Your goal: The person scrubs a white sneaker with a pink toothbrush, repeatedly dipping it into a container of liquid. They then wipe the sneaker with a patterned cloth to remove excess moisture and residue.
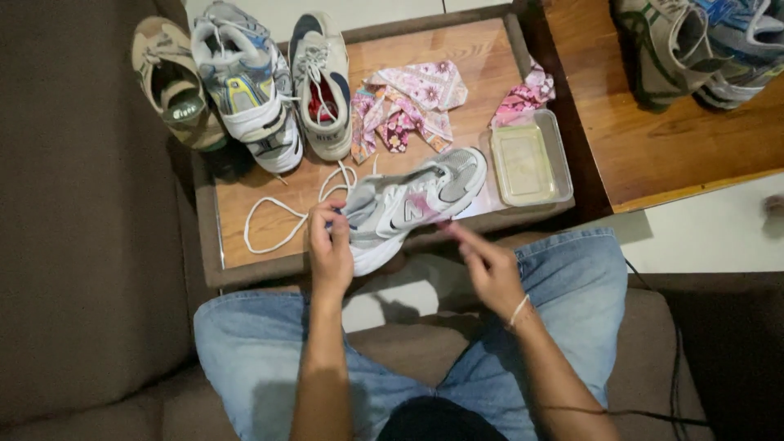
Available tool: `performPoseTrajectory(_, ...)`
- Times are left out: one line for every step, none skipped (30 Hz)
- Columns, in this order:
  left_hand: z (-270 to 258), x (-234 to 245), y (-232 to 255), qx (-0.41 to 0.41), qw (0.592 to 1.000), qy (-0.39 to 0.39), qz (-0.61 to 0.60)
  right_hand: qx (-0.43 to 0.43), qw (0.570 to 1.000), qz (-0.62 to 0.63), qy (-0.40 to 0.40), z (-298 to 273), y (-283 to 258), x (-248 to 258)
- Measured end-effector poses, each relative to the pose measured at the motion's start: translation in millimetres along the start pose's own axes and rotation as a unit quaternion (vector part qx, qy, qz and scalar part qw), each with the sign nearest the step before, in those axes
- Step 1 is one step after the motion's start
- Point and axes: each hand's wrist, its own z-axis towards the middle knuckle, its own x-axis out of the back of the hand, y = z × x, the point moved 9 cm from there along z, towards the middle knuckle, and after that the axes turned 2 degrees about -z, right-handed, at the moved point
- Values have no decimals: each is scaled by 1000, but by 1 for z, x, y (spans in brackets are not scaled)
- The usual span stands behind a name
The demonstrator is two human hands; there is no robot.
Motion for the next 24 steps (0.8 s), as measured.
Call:
performPoseTrajectory(1,1,0,-4,1000,0,-1,3,1000,0,3,0,1,1)
performPoseTrajectory(-1,1,0,-6,1000,0,-1,-10,1000,21,-11,-3,5,1)
performPoseTrajectory(-3,0,-1,-8,1000,1,-1,-22,999,43,-25,-6,9,0)
performPoseTrajectory(-3,0,-2,-8,1000,-2,-3,-23,999,41,-22,-3,15,8)
performPoseTrajectory(-3,0,-2,-12,1000,-1,-6,-24,999,-4,41,-1,22,28)
performPoseTrajectory(-4,0,-2,-16,1000,0,-9,-25,993,-49,104,-1,27,48)
performPoseTrajectory(-4,-2,-1,-16,1000,-3,-12,-27,993,-51,107,0,31,54)
performPoseTrajectory(-4,-2,-2,-15,1000,-1,-13,-31,988,-67,133,0,35,64)
performPoseTrajectory(-4,-2,-2,-14,1000,0,-14,-35,983,-83,158,-1,39,74)
performPoseTrajectory(-4,-3,-3,-16,1000,-4,-16,-35,982,-85,164,-2,36,73)
performPoseTrajectory(-3,-3,-5,-15,1000,-3,-14,-47,985,-74,146,-2,35,67)
performPoseTrajectory(-5,-1,-6,-10,1000,-1,-10,-59,988,-62,126,-3,34,60)
performPoseTrajectory(-2,-4,-7,-11,1000,-4,-12,-61,988,-63,129,-1,38,61)
performPoseTrajectory(-3,-4,-7,-9,1000,-2,-14,-61,984,-83,144,-3,40,63)
performPoseTrajectory(-4,-3,-8,-8,1000,-1,-16,-60,980,-103,160,-5,41,64)
performPoseTrajectory(-5,-3,-7,-8,1000,-1,-15,-61,980,-102,160,-5,36,63)
performPoseTrajectory(-6,-3,-6,-6,1000,-2,-18,-58,986,-74,136,-3,30,57)
performPoseTrajectory(-4,-4,-5,-8,1000,-2,-22,-52,991,-47,114,0,25,52)
performPoseTrajectory(-1,-4,-4,-11,1000,-2,-22,-50,991,-46,116,0,28,50)
performPoseTrajectory(-2,-4,-4,-7,1000,-1,-22,-45,991,-65,108,-3,30,48)
performPoseTrajectory(-4,-4,-4,-4,1000,-1,-22,-41,991,-84,99,-6,33,45)
performPoseTrajectory(-4,-4,-5,-3,1000,-3,-22,-44,990,-85,100,-7,36,46)
performPoseTrajectory(-5,-5,-5,-4,1000,-4,-22,-41,990,-89,106,-8,37,48)
performPoseTrajectory(-4,-4,-4,-8,1000,-2,-21,-35,989,-92,111,-7,39,49)
